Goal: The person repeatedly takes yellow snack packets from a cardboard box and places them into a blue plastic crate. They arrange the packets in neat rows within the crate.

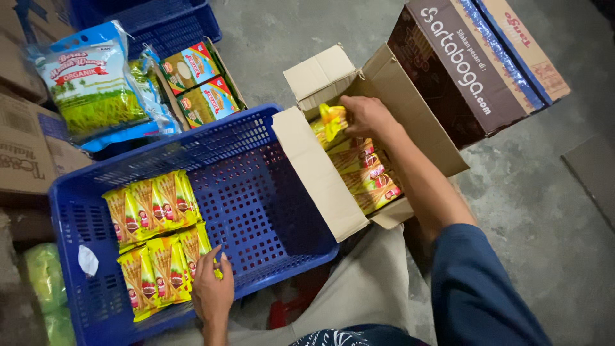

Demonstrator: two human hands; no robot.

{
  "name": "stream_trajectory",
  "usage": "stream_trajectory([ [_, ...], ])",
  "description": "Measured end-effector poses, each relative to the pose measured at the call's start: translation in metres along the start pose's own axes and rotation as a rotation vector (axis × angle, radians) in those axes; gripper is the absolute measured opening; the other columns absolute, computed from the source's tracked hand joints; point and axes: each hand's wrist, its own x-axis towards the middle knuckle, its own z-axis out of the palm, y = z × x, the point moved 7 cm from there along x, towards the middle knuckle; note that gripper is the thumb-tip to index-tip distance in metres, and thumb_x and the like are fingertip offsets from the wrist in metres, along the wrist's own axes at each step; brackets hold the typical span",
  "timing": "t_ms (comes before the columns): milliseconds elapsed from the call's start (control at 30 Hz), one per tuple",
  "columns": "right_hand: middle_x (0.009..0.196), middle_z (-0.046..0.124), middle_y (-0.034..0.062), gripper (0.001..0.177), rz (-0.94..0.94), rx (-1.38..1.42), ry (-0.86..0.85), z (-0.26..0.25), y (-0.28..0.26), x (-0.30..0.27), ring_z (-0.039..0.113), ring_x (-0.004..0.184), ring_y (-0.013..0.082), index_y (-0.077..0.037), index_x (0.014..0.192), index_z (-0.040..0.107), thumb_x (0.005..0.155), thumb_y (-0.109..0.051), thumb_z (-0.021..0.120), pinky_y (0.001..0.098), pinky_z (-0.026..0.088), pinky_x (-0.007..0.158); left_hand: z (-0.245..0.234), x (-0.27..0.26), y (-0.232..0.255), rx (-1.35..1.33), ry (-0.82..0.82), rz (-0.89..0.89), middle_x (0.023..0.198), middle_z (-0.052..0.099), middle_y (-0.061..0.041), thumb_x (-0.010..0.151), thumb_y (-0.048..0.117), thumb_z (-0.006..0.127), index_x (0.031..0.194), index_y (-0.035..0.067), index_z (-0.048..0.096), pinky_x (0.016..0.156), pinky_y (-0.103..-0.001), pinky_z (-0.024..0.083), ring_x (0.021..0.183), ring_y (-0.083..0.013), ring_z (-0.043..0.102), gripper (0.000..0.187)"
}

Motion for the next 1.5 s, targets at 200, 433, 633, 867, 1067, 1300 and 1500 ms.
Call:
stream_trajectory([
  [200,0.115,0.074,0.0007,0.064,0.411,0.827,0.165,-0.082,-0.038,-0.05,0.065,0.101,0.0094,-0.016,0.137,0.065,0.073,-0.023,0.071,0.0297,0.055,0.084,-0.009,-0.005,0.008,0.023,-0.006,-0.005,0.137,0.075,-0.002,0.111,0.035,0.059,0.14,0.022,0.075,0.079,-0.046,0.059,0.108,-0.0217,0.076,0.036],
  [433,0.104,0.052,0.008,0.089,0.264,1.571,0.259,-0.091,-0.134,-0.048,0.063,0.076,0.0199,-0.009,0.153,0.042,0.084,-0.049,0.081,0.0392,0.067,0.055,-0.016,-0.008,0.012,-0.064,0.122,0.139,0.126,0.077,-0.01,0.111,0.028,0.062,0.136,0.015,0.075,0.089,-0.046,0.059,0.107,-0.029,0.077,0.031],
  [633,0.114,0.06,0.0075,0.061,0.451,1.787,-0.046,-0.002,-0.223,-0.058,0.078,0.111,0.023,-0.017,0.151,0.055,0.098,-0.022,0.085,0.037,0.069,0.076,-0.018,-0.008,0.002,-0.042,0.205,0.106,0.12,0.077,-0.003,0.107,0.03,0.068,0.126,0.025,0.079,0.087,-0.042,0.065,0.107,-0.0278,0.08,0.022],
  [867,0.092,0.067,0.0094,0.046,0.471,1.521,-0.082,0.114,-0.243,-0.056,0.071,0.073,0.0172,-0.001,0.132,0.069,0.097,-0.024,0.089,0.0336,0.068,0.06,-0.019,-0.006,0.001,-0.108,0.158,0.121,0.12,0.077,-0.001,0.105,0.029,0.068,0.128,0.026,0.078,0.081,-0.042,0.067,0.098,-0.0284,0.082,0.025],
  [1067,0.092,0.07,0.0119,0.048,0.526,1.537,-0.084,0.142,-0.268,-0.078,0.073,0.076,0.0205,0.0,0.133,0.067,0.098,-0.024,0.088,0.0388,0.07,0.064,-0.026,0.002,0.007,-0.4,0.091,0.076,0.124,0.078,-0.015,0.107,0.024,0.069,0.136,0.013,0.074,0.084,-0.047,0.066,0.102,-0.0373,0.081,0.031],
  [1300,0.101,0.071,0.0142,0.042,0.635,1.575,-0.131,0.185,-0.292,-0.096,0.076,0.079,0.0256,-0.002,0.131,0.061,0.099,-0.017,0.085,0.0393,0.069,0.059,-0.034,0.013,0.074,-0.675,-0.222,0.078,0.163,0.05,-0.03,0.106,0.031,0.072,0.174,0.016,0.038,0.117,-0.07,0.048,0.143,-0.055,0.055,0.077],
  [1500,0.114,0.068,0.026,0.035,0.743,1.905,-0.188,0.267,-0.298,-0.098,0.075,0.095,0.0406,0.001,0.134,0.06,0.11,-0.023,0.068,0.0574,0.066,0.077,0.004,0.024,0.075,-0.569,-0.033,0.272,0.144,0.055,-0.04,0.096,0.018,0.08,0.177,0.019,0.028,0.111,-0.068,0.051,0.136,-0.0676,0.056,0.096],
])
